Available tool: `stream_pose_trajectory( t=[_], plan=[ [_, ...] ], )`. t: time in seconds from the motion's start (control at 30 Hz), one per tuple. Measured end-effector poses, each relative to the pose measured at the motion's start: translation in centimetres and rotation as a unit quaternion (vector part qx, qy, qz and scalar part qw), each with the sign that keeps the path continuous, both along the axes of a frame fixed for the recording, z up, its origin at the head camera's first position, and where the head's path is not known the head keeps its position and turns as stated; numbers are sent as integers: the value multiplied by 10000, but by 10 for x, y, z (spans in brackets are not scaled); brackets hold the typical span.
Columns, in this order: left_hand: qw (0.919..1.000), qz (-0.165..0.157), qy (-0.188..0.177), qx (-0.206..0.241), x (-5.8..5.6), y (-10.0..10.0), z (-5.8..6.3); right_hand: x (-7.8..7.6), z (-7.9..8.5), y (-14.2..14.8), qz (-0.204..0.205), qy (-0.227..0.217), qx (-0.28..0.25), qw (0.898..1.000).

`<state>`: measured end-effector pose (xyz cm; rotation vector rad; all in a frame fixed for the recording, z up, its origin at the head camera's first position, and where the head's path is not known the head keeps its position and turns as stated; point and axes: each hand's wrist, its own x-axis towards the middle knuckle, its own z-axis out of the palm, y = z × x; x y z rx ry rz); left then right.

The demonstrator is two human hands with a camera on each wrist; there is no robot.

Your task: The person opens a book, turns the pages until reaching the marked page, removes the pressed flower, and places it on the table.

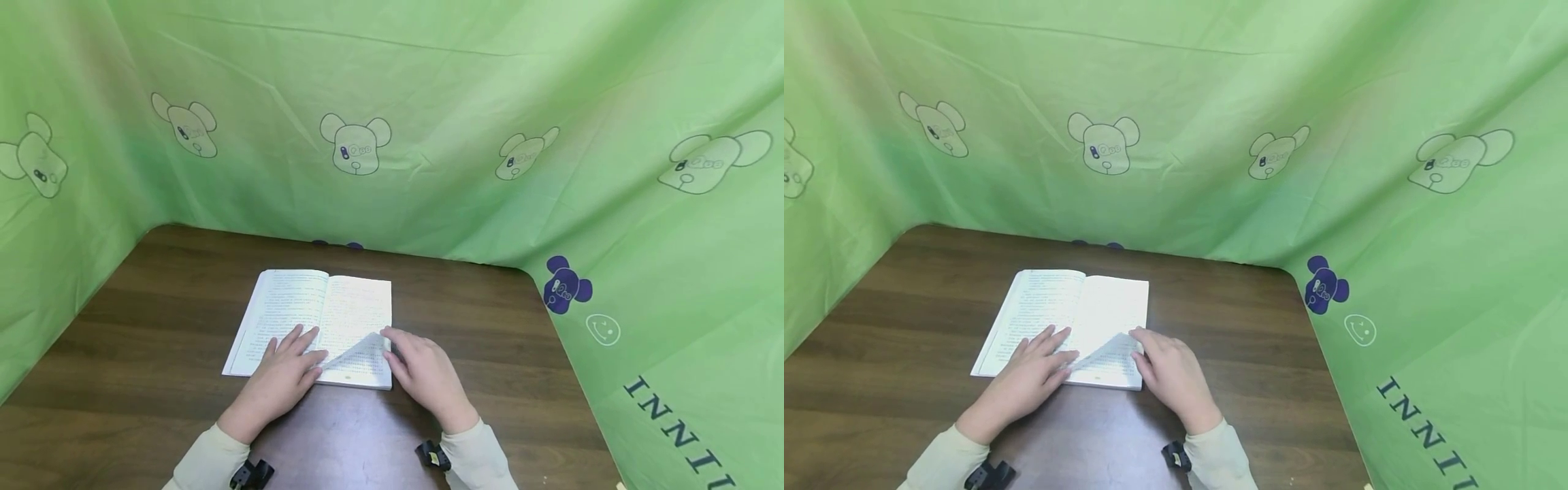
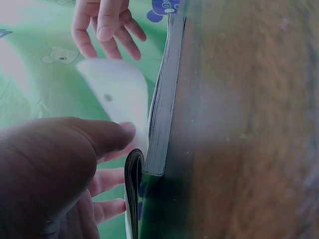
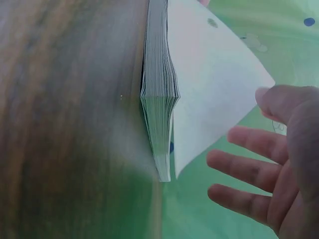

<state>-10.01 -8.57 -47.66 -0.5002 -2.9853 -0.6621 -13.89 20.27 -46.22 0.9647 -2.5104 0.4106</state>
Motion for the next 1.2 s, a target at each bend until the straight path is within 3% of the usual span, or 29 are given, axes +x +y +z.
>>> stream_pose_trajectory(
  t=[0.13, 0.27, 0.5, 0.63, 0.73, 0.87, 1.2],
  plan=[
    [9999, 133, -57, -33, -1, 0, -2, 0, -1, 1, -97, -130, -123, 9998],
    [9992, 349, 74, 174, -3, 1, -3, -1, -2, 0, 97, -405, 6, 9991],
    [9896, 572, 1068, 769, -6, -3, -3, 3, -3, 0, 546, -1485, 658, 9852],
    [9825, 703, 1552, 755, -6, -7, -3, 5, -3, 0, 564, -1807, 802, 9786],
    [9811, 725, 1699, 570, -7, -9, -3, 5, -3, 0, 543, -1890, 843, 9768],
    [9850, 665, 1541, 410, -7, -10, -2, 6, -3, 0, 498, -1949, 885, 9756],
    [9967, 442, 668, 113, -6, -9, -2, 5, -4, 0, 420, -1946, 956, 9753]
  ],
)
